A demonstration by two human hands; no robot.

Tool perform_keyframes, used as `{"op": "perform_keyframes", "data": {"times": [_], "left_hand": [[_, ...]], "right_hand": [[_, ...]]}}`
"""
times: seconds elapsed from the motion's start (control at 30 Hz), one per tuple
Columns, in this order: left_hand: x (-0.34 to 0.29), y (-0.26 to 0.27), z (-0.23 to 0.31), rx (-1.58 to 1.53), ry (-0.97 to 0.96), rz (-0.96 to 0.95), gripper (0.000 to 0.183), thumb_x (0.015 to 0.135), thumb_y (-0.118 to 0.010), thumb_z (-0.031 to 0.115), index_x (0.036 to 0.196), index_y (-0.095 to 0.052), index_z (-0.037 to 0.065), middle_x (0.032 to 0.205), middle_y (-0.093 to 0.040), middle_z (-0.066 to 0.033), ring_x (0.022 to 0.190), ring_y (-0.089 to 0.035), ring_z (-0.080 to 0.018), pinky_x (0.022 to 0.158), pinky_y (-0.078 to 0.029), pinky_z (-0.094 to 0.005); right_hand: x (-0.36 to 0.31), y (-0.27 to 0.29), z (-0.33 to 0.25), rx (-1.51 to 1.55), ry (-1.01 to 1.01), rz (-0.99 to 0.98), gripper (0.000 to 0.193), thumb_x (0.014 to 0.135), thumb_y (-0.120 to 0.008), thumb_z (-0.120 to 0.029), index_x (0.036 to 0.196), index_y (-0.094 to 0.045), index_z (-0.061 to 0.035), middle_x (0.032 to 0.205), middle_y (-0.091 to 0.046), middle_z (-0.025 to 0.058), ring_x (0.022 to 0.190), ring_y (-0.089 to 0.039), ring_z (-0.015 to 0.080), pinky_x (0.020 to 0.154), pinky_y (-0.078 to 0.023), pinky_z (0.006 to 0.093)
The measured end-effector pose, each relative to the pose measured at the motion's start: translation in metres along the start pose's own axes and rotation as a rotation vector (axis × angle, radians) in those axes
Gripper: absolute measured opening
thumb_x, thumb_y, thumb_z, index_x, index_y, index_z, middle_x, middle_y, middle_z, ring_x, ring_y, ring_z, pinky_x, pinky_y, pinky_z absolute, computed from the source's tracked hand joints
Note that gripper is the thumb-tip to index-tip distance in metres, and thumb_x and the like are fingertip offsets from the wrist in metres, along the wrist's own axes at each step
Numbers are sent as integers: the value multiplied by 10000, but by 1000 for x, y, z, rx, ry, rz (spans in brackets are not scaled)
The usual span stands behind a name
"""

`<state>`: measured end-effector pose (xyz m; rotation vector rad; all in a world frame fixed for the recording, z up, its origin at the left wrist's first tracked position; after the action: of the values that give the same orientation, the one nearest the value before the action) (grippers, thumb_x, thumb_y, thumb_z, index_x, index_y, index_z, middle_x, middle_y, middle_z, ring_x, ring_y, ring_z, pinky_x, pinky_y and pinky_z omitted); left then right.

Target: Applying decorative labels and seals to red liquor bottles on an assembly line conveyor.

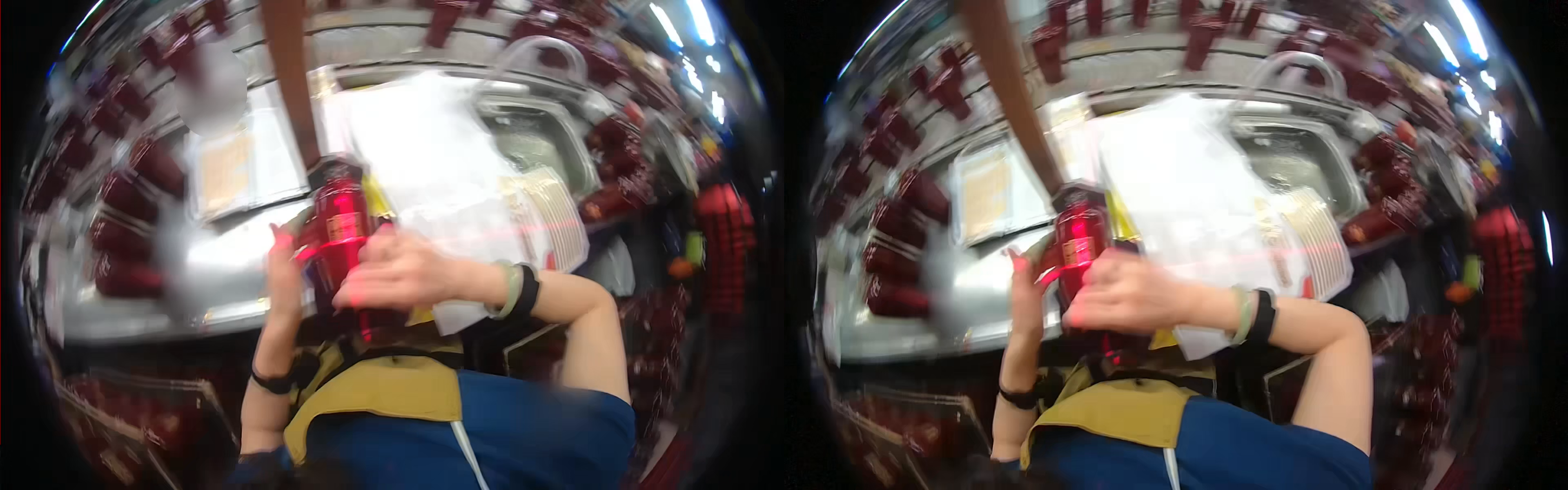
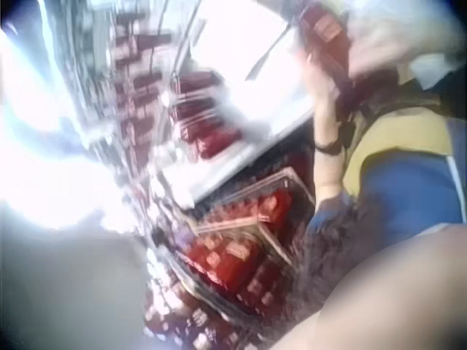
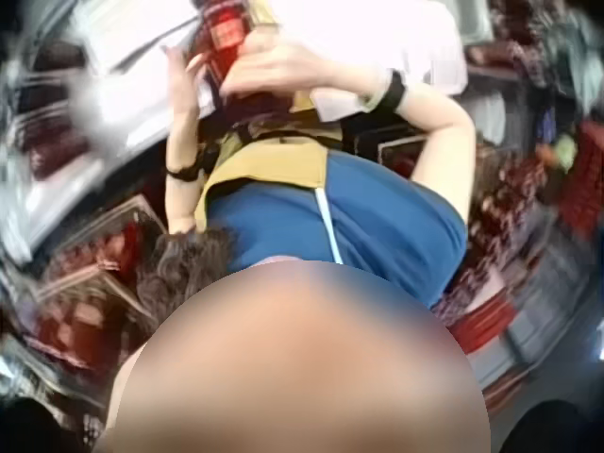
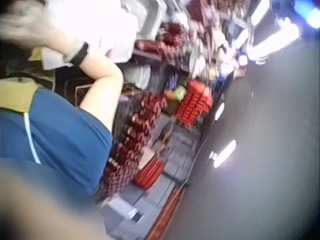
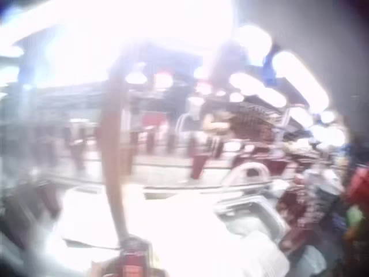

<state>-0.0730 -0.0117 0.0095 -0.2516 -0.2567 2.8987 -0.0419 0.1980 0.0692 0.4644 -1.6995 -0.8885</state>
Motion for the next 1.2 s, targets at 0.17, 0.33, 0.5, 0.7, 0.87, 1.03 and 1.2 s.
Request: {"op": "perform_keyframes", "data": {"times": [0.17, 0.33, 0.5, 0.7, 0.87, 1.03, 1.2], "left_hand": [[20, 22, -16, -22, 143, -51, 527, 1024, -610, 407, 1317, -582, -30, 1224, -670, -115, 1156, -623, -186, 1019, -472, -358], [4, -37, 12, -131, 153, -355, 601, 870, -796, 272, 1324, -558, -42, 1187, -672, -110, 1038, -678, -216, 927, -542, -368], [-38, -71, 45, 123, -57, -512, 791, 747, -862, 293, 1379, -508, -26, 1241, -640, -123, 1132, -644, -244, 988, -511, -371], [-58, -123, 71, 360, -278, -488, 910, 589, -901, 106, 1391, -494, -35, 1234, -644, -125, 1128, -643, -221, 996, -513, -351], [-56, -130, 57, 489, -559, -572, 1166, 645, -958, 215, 1553, -283, -65, 1459, -517, -185, 1295, -553, -269, 1078, -451, -378], [-41, -97, 51, 649, -698, -287, 896, 827, -799, 148, 1554, -314, -46, 1583, -403, -205, 1479, -378, -322, 1213, -288, -425], [-26, -13, 29, 516, -580, 49, 559, 961, -615, -3, 1483, -420, -39, 1550, -455, -179, 1444, -434, -286, 1198, -327, -444]], "right_hand": [[17, 19, -6, 483, -609, 266, 222, 920, -596, -62, 1135, -572, -11, 1131, -634, 146, 927, -621, 347, 870, -489, 387], [7, 68, -8, 417, -908, 388, 352, 891, -726, -258, 1105, -569, -26, 879, -578, 124, 818, -617, 240, 759, -483, 367], [-10, 86, -15, 308, -984, 308, 247, 900, -734, -248, 1012, -622, -59, 860, -651, 136, 832, -640, 314, 765, -491, 402], [-29, 124, -74, 118, -987, 143, 199, 911, -732, -246, 977, -663, -71, 921, -615, 106, 880, -637, 334, 762, -488, 437], [-40, 134, -84, 65, -972, 155, 147, 900, -745, -194, 963, -682, -78, 918, -605, 103, 852, -625, 330, 737, -488, 418], [-81, 168, -74, -165, -1094, 271, 158, 890, -765, -164, 946, -692, -35, 903, -594, 115, 801, -603, 324, 719, -469, 403], [-110, 204, -33, -398, -1141, 296, 91, 876, -729, -140, 915, -711, -60, 886, -608, 135, 851, -631, 359, 734, -492, 440]]}}
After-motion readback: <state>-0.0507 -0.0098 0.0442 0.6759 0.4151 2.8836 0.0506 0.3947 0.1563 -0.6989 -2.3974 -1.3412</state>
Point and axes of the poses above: each hand's wrist, its own x-axis towards the middle knuckle, its own y-axis out of the back of the hand, z = x × y, the point moved 1 cm from there along x, towards the middle knuckle
